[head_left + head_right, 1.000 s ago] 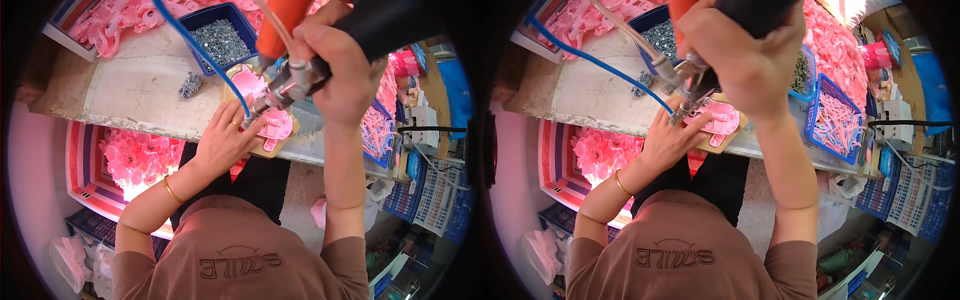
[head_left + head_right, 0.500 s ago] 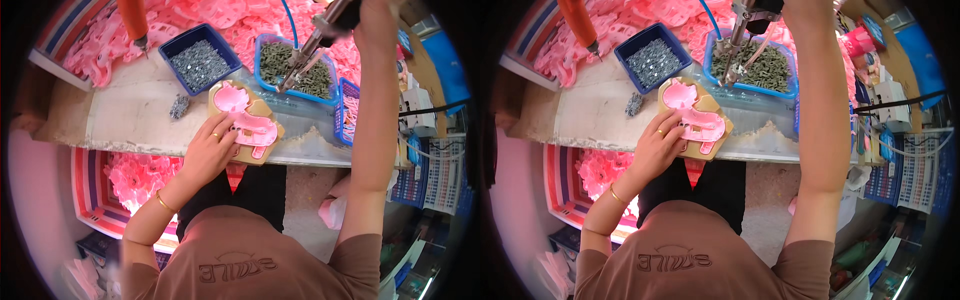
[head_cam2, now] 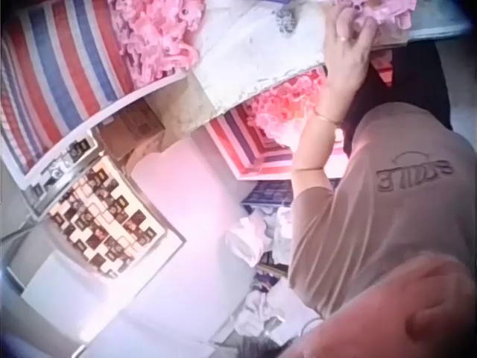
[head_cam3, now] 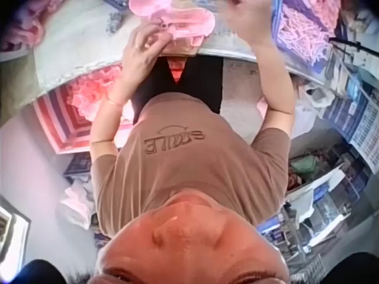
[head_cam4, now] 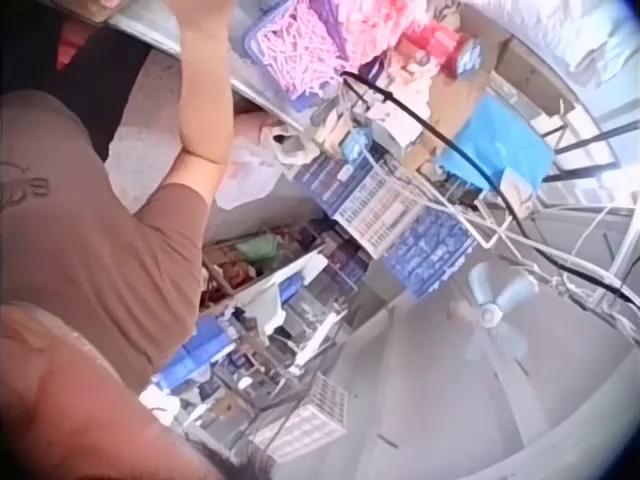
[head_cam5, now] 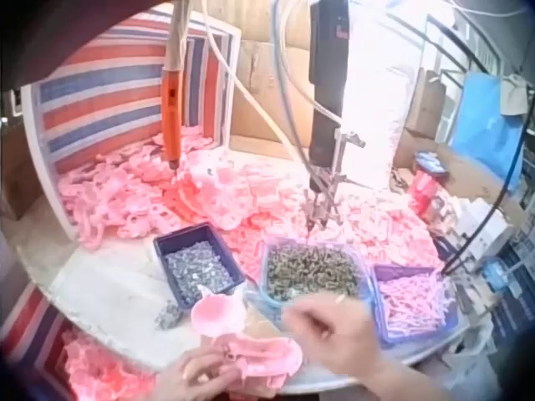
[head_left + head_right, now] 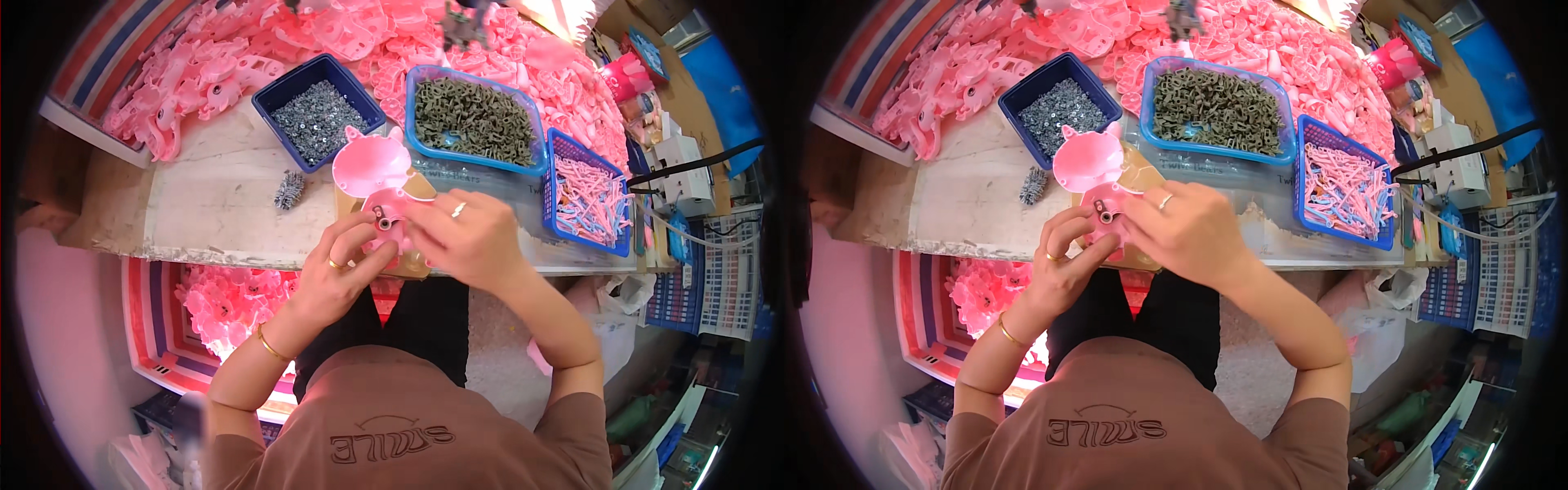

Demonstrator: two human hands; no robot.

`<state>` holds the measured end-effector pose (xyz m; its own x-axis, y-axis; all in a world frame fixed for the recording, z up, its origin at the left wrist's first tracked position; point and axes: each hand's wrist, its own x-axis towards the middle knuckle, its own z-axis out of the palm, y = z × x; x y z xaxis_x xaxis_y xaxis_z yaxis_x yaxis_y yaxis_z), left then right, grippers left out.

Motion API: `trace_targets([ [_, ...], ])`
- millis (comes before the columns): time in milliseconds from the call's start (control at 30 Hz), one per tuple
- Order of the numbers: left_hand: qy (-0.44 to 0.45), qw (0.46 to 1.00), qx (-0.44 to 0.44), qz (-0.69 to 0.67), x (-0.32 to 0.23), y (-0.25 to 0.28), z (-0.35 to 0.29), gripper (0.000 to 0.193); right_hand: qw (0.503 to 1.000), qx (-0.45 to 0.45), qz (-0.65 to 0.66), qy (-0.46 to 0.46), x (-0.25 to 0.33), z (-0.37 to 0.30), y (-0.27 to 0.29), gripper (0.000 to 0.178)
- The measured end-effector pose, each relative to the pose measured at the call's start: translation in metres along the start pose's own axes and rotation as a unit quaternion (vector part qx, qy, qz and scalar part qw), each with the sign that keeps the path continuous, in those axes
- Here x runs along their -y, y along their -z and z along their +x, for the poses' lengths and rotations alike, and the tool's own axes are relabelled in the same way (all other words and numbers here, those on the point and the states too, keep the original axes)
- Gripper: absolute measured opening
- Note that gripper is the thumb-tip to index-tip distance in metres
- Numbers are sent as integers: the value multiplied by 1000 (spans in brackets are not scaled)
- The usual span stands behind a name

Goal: Assembling pink plastic toy components using pneumatic and electric screwdrivers at a factory workbench.

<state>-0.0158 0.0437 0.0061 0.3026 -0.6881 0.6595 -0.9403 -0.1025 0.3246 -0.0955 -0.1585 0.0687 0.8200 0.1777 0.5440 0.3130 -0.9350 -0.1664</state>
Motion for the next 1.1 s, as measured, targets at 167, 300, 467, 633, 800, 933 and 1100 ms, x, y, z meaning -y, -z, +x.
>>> trace_targets([
  [167,-8,1000,-3,-26,-5,-3,-2,39,998,20,-53,39,2,-11,-6,21],
  [300,16,998,6,-62,-9,-2,4,31,1000,7,20,11,0,-12,-3,18],
  [467,33,994,4,-101,-15,-4,4,42,998,-7,55,-32,2,-23,-10,14],
  [633,90,989,34,-115,-20,-8,-4,34,997,-6,56,-48,2,-27,-13,13],
  [800,95,987,55,-120,-25,-10,-1,30,995,-5,74,-64,0,-37,-7,13],
  [933,95,985,84,-116,-31,-11,3,29,994,15,75,-80,-2,-44,-6,13],
  [1100,86,985,92,-120,-33,8,14,30,966,59,221,-116,-22,-38,21,14],
])
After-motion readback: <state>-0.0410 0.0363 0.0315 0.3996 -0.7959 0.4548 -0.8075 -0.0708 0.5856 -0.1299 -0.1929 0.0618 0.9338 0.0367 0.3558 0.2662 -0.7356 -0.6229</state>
